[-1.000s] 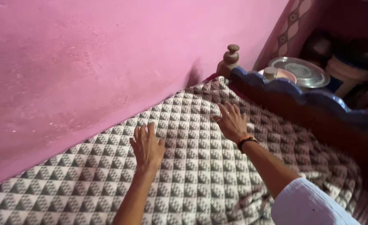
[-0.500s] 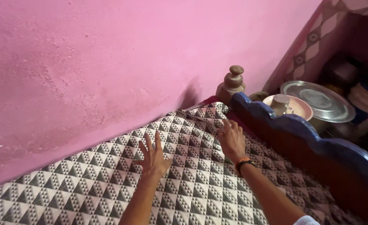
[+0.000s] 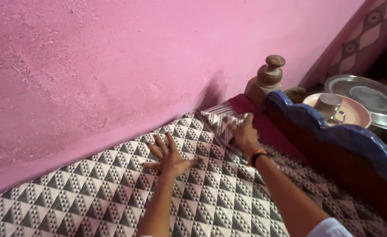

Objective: The person folds a patterned bedspread on a bed. They repeatedly lift, align, and smooth the fabric with both hands, working from one side to the other to create a compact folded stack.

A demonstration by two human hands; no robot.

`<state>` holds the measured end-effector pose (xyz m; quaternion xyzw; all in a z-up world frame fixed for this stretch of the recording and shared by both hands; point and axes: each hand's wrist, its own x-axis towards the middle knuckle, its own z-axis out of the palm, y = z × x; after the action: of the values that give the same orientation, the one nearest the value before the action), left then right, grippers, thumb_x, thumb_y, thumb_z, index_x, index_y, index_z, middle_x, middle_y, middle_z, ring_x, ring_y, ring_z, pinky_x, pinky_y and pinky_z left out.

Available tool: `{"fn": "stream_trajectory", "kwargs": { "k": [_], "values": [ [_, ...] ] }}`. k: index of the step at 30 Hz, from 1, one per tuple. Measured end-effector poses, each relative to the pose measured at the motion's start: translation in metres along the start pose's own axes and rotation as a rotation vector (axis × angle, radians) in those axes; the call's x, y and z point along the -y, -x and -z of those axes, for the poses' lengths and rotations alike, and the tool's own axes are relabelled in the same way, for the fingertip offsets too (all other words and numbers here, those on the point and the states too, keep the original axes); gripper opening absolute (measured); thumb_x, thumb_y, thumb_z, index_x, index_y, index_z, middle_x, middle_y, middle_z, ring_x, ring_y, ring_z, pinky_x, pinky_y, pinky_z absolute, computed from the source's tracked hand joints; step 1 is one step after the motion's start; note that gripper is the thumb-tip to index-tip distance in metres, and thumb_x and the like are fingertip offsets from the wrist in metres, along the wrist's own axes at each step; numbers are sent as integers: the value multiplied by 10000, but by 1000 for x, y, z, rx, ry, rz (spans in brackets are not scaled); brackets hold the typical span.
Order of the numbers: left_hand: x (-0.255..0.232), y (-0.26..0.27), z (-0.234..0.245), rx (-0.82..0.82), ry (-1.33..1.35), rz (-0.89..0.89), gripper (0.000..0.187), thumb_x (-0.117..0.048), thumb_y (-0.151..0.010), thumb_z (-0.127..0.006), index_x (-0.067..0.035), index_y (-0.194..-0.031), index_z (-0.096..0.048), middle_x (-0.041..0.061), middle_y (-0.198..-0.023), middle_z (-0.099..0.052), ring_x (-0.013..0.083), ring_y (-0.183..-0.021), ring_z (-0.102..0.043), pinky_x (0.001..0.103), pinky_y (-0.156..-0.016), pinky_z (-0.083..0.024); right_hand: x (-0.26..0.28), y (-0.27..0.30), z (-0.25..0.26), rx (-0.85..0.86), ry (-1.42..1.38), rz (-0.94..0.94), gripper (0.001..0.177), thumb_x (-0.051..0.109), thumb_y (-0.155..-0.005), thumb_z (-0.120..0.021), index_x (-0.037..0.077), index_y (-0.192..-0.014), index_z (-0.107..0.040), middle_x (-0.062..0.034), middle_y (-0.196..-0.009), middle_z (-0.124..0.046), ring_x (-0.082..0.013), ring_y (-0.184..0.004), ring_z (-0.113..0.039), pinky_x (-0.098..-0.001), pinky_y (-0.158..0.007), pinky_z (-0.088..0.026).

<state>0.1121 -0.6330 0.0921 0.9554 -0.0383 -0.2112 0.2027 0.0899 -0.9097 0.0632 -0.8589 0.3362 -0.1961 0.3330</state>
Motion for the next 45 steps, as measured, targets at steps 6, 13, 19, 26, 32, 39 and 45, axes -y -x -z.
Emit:
{"fn": "stream_trajectory", "kwargs": {
  "k": [6, 13, 19, 26, 32, 39, 45],
  "values": [
    [-7, -15, 7, 121, -14, 81, 1508, -786, -657, -771, -312, -1580, 323, 113, -1630, 446, 428, -1438, 449, 884, -1040, 116, 20, 2, 4, 123, 233, -14, 667, 494, -850, -743, 142, -1389, -569, -293, -1200, -696, -480, -1146, -654, -545, -984, -528],
    [-17, -14, 21, 221, -20, 98, 1633, -673, -636, -900, -236, -1564, 371, 186, -1602, 484, 466, -1427, 461, 864, -1024, 112, 51, -83, 9, -323, -127, 560, 414, 171, -871, -649, 30, -1257, -603, -282, -1079, -708, -480, -1013, -682, -560, -881, -545],
    [-11, -11, 13, 115, 81, 78, 1653, -660, -564, -917, -263, -1577, 328, 153, -1619, 450, 408, -1448, 436, 853, -1040, 146, 64, -64, 14, -109, 180, 419, 854, -4, -841, -654, -49, -1578, -226, -299, -1124, -662, -470, -1030, -648, -536, -881, -534],
    [-16, -11, 16, 143, -4, 104, 1653, -726, -562, -890, -282, -1579, 336, 167, -1604, 481, 464, -1458, 425, 896, -1027, 47, 111, 30, -44, -39, 375, 928, 518, 341, -953, -633, 143, -1406, -478, -151, -1486, -520, -373, -1407, -448, -595, -1160, -303],
    [-14, -16, 12, 143, -5, 106, 1700, -727, -541, -909, -291, -1572, 370, 169, -1589, 489, 444, -1458, 425, 879, -1044, 70, 39, 35, -50, 154, 499, 599, 652, 519, -1041, -398, 242, -1617, -267, -35, -1699, -163, -309, -1554, -151, -612, -1262, -65],
    [-13, -12, 4, 45, 20, 46, 1627, -705, -576, -903, -271, -1597, 288, 164, -1630, 429, 431, -1474, 402, 871, -1055, 93, -14, 23, -24, -157, 204, 666, 662, 529, -1071, -354, 131, -1597, -309, -180, -1697, -188, -455, -1549, -191, -503, -1123, -219],
    [-8, -7, -19, -115, -35, 46, 1458, -727, -626, -858, -310, -1647, 95, 138, -1700, 272, 424, -1531, 286, 846, -1077, 108, 4, 86, -16, 59, 502, 581, 567, 487, -1023, -404, 294, -1556, -403, -42, -1639, -345, -302, -1492, -281, -627, -1225, -71]
  ]
}}
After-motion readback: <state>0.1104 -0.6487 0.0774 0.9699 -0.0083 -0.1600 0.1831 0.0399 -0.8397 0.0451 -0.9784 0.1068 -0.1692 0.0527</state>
